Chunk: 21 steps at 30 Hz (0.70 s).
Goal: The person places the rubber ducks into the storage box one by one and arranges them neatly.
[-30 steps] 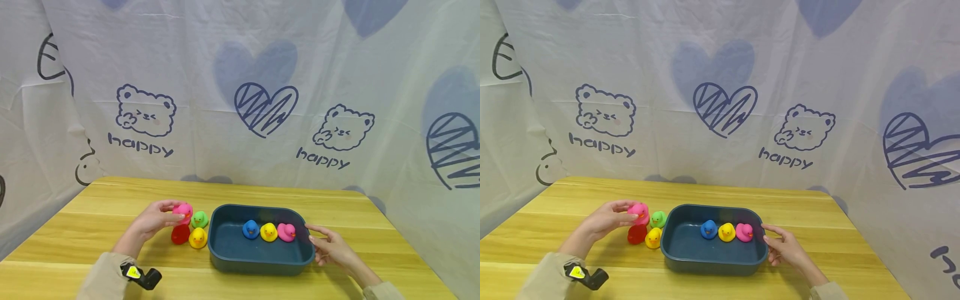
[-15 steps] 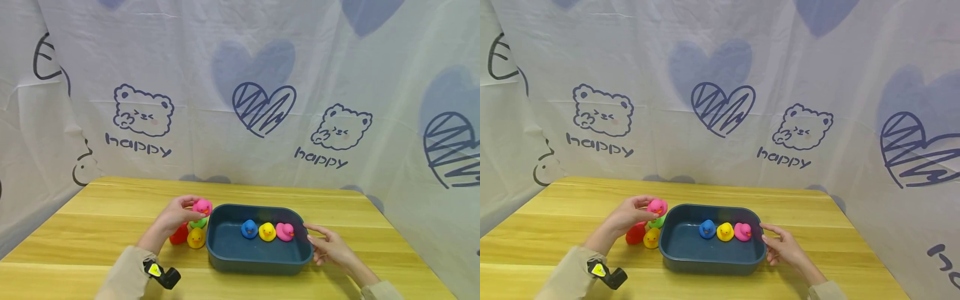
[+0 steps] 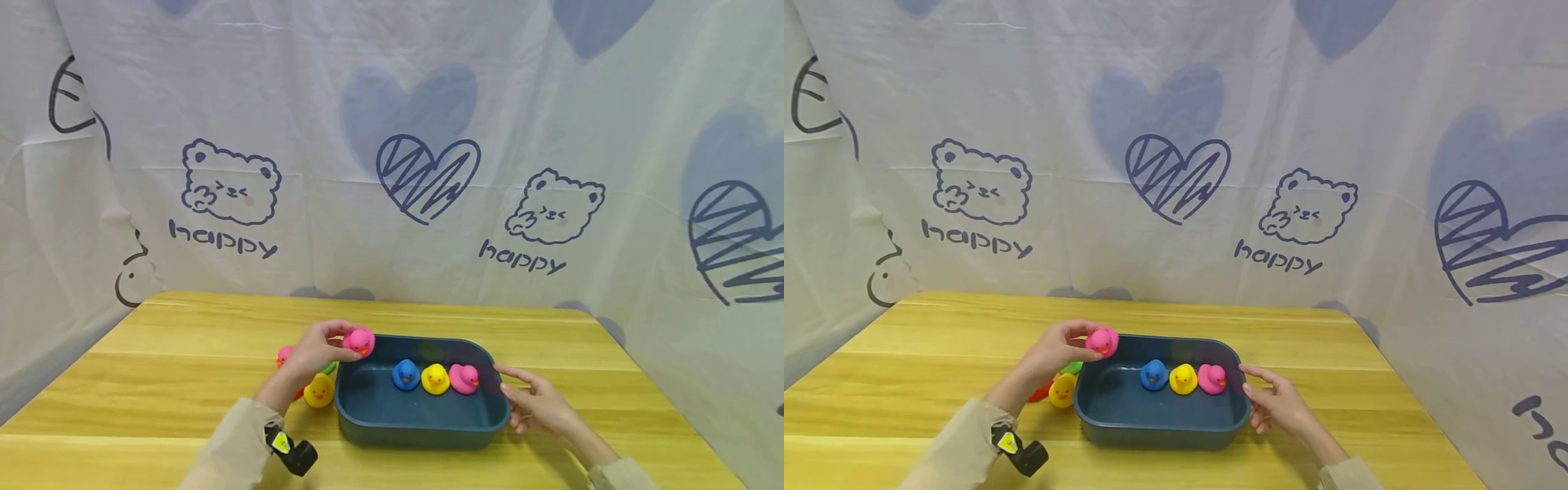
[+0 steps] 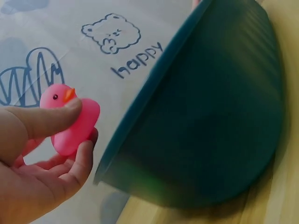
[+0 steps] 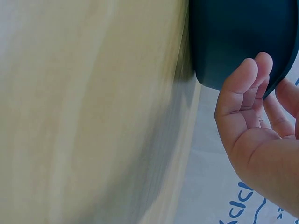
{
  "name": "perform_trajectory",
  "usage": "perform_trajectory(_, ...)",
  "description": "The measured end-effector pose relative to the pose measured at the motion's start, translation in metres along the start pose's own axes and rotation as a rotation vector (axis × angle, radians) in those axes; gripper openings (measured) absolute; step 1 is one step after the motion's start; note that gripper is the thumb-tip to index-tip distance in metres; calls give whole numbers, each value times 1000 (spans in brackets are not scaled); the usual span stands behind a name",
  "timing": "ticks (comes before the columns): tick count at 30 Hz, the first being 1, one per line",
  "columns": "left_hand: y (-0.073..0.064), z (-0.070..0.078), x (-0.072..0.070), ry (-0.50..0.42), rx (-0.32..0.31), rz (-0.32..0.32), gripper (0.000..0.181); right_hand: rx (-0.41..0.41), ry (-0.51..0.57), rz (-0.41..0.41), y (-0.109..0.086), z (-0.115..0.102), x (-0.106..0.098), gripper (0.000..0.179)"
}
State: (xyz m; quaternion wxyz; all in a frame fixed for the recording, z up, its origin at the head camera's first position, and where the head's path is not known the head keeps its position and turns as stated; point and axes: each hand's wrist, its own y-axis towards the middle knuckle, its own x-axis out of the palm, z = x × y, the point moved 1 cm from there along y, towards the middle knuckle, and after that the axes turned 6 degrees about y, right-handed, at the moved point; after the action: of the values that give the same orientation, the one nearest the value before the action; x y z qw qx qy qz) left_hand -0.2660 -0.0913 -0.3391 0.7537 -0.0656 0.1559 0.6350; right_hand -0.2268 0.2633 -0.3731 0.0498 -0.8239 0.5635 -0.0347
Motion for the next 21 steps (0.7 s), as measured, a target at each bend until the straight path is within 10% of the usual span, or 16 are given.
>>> perform_trajectory(21,6,-1,36,-361,-116,-115,39,-16,-2,-21,1,1,0,60)
